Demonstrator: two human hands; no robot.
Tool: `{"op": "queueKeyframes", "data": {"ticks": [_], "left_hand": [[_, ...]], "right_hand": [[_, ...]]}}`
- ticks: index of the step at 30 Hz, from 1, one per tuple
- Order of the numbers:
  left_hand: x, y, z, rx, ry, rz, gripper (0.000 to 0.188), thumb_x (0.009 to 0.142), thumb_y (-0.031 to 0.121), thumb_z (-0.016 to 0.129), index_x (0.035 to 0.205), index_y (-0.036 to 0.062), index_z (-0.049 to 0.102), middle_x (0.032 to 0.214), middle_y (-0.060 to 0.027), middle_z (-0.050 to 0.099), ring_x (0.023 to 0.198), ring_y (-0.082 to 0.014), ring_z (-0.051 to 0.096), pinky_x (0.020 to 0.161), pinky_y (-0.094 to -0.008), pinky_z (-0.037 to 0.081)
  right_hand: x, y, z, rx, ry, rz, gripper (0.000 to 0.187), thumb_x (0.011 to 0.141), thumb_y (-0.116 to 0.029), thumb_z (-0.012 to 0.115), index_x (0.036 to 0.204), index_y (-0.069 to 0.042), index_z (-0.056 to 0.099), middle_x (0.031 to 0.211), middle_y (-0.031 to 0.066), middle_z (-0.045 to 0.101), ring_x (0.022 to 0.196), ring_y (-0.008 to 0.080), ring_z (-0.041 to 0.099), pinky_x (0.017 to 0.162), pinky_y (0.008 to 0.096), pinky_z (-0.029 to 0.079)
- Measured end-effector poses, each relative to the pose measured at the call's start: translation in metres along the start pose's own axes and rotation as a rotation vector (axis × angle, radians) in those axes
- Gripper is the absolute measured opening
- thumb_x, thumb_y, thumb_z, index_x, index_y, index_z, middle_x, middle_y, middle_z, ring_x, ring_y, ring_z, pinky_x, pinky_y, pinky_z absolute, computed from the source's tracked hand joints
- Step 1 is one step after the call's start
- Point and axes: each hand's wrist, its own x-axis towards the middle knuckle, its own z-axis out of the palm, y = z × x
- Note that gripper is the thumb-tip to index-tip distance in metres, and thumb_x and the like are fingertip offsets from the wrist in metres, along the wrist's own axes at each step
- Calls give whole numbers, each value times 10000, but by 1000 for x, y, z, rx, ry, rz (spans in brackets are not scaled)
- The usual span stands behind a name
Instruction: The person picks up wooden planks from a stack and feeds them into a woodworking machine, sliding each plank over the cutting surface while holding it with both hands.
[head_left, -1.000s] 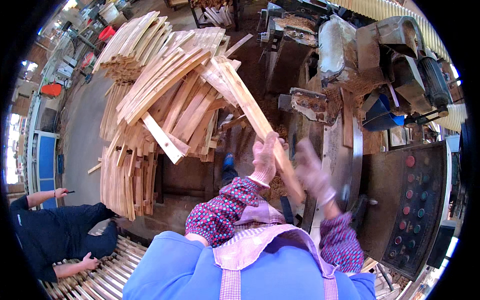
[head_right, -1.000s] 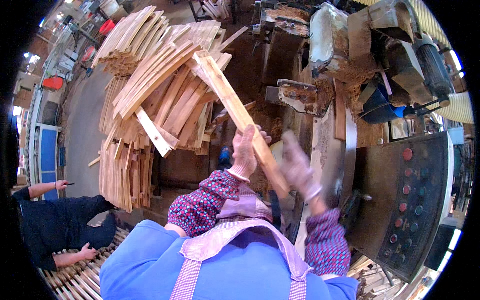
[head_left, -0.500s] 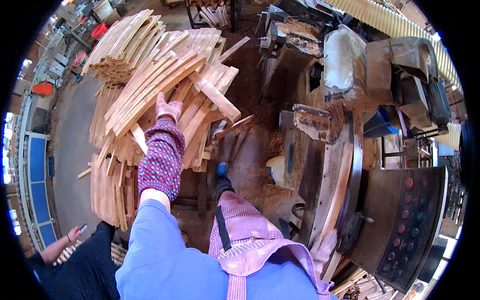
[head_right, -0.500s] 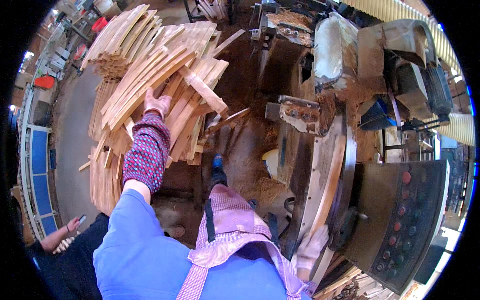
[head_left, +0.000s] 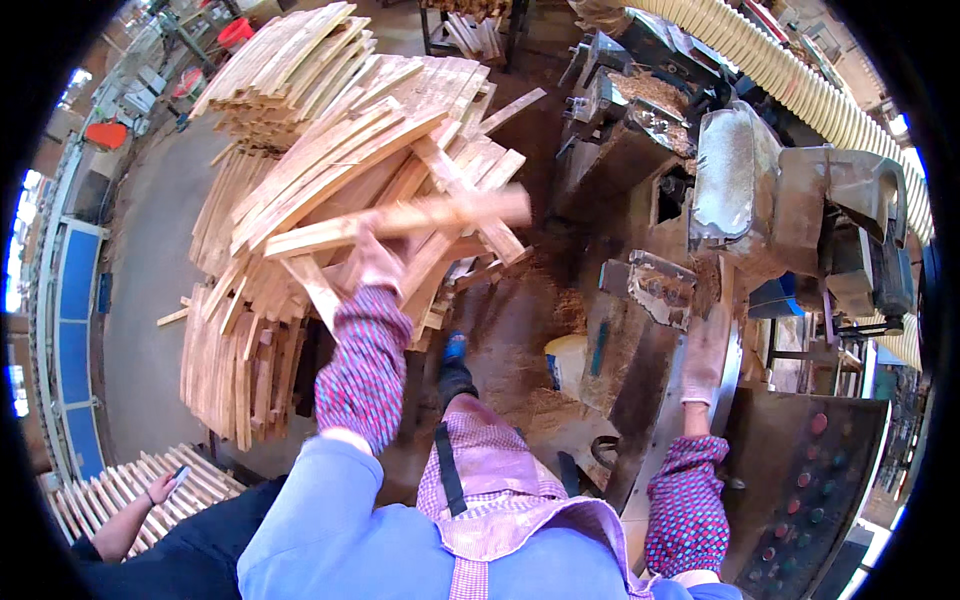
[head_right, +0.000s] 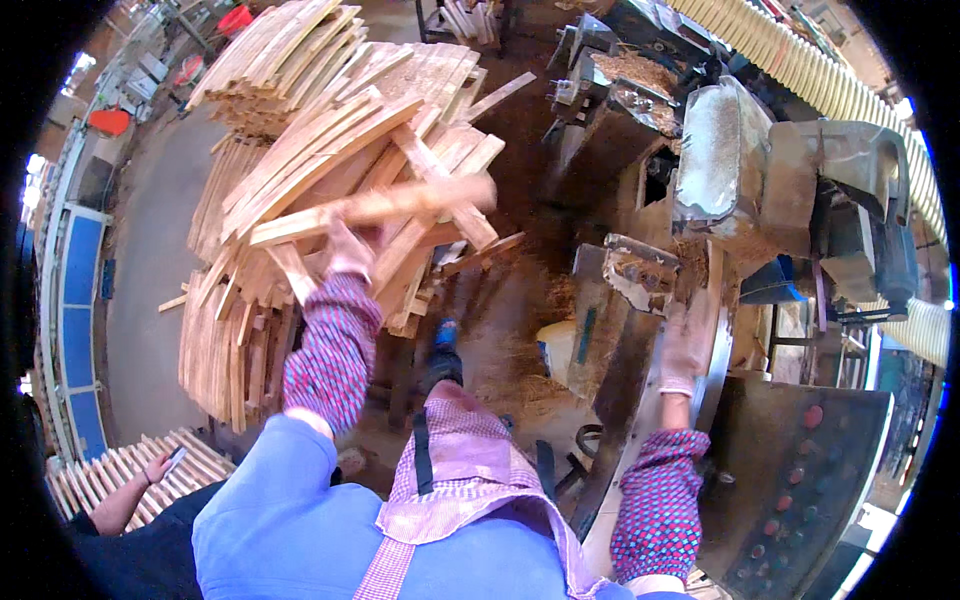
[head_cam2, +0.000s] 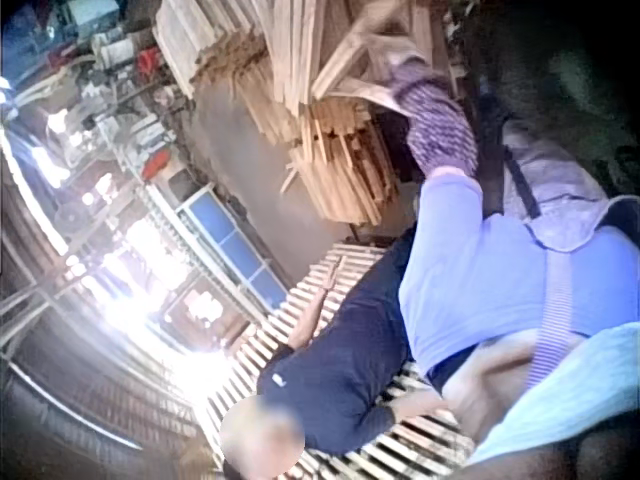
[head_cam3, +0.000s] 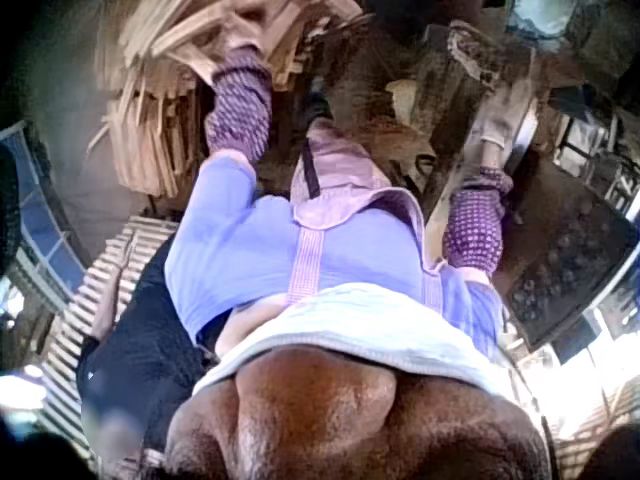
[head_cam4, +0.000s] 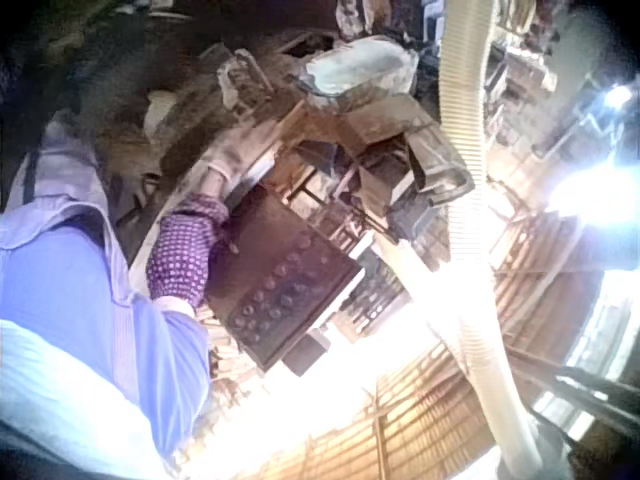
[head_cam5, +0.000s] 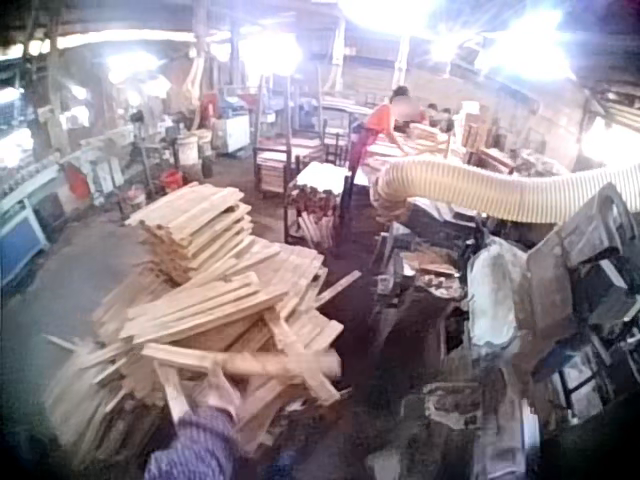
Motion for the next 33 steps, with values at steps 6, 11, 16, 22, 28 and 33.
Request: {"op": "queueKeyframes", "data": {"ticks": [6,11,16,22,28,33], "left_hand": [[-187,-74,6,-133,-441,-87,433,807,320,664,1152,105,514,924,-52,566,874,-240,587,795,-446,525],[-305,-104,53,6,-265,-321,482,858,247,671,1267,74,483,990,-71,583,868,-215,614,799,-444,559],[-338,-160,55,225,-339,-505,445,955,446,559,1199,75,533,919,-72,615,803,-213,620,734,-415,565],[-357,-172,62,275,-281,-605,394,940,348,621,1209,83,509,884,-61,591,734,-193,608,655,-408,575],[-359,-157,64,275,-227,-580,384,930,305,648,1211,82,509,881,-68,585,717,-192,601,627,-407,577],[-355,-137,64,266,-199,-484,371,931,277,650,1212,85,503,887,-67,583,719,-181,599,630,-369,571]], "right_hand": [[-70,-189,-96,382,-613,-513,783,744,-253,780,1417,-50,436,1420,214,472,1176,385,576,951,421,501],[-193,-131,-127,347,-758,-167,905,737,-218,754,1493,-62,282,1423,233,456,1138,362,593,847,407,535],[-310,-56,-181,381,-700,317,958,789,-258,752,1522,-20,184,1389,287,469,1224,400,540,1003,400,454],[-385,9,-157,-117,-447,496,761,869,-310,627,1484,0,303,1437,276,420,1328,460,398,1114,499,317],[-207,83,-79,-587,-139,41,554,953,-355,492,1417,-56,452,1488,147,414,1367,347,380,1174,481,202],[-103,84,-49,-294,-98,11,462,972,-319,471,1376,-96,495,1412,122,495,1289,331,457,1124,486,277]]}}
